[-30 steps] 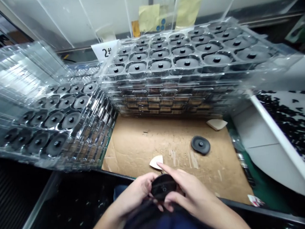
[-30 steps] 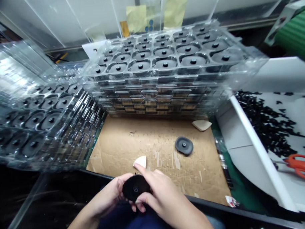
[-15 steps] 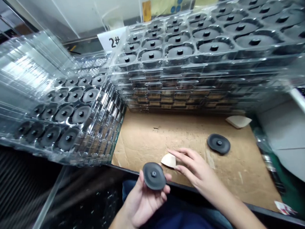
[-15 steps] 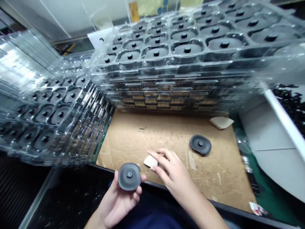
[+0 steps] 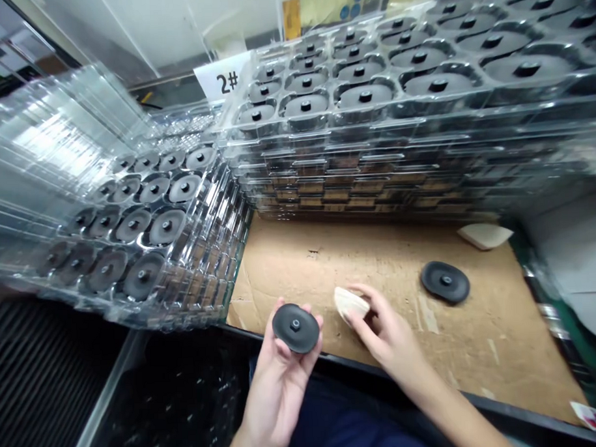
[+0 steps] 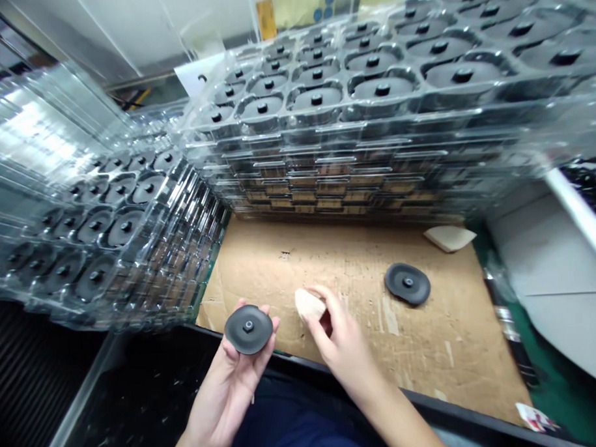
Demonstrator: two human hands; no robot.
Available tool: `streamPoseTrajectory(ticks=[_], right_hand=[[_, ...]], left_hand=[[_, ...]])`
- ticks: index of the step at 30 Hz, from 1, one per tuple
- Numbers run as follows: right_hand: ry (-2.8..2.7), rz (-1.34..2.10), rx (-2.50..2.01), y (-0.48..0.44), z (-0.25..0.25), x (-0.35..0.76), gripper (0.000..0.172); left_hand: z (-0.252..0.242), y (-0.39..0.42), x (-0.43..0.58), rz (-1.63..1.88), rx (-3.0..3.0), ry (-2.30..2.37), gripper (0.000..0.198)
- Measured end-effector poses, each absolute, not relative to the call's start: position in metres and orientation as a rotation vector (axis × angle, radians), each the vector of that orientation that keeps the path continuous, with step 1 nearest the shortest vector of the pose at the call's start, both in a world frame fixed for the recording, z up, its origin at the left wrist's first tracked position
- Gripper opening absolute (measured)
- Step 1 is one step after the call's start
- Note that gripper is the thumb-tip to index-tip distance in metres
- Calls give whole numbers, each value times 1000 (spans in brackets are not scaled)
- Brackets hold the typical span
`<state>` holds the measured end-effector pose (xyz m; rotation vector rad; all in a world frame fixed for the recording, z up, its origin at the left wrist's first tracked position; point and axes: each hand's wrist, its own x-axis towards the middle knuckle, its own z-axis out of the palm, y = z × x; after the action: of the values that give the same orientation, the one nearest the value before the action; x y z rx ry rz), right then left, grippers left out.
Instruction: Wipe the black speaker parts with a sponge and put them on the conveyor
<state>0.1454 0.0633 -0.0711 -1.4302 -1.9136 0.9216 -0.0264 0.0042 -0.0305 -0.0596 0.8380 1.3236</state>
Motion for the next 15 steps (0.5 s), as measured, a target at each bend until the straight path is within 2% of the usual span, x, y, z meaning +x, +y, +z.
streamPoseTrajectory(ticks=[4,7,15], right_hand=[[-1873,1091,-1339,53,-24,141,18],[-1951,1008,-1216,43,-1,131,21],[-2062,966,-1107,38,12,129,22]], left_hand=[[-25,7,-21,1386,39,936,52],[-22,9,-13,1419,77,1026,51],[-20,5,-4,1455,111,1072,52]])
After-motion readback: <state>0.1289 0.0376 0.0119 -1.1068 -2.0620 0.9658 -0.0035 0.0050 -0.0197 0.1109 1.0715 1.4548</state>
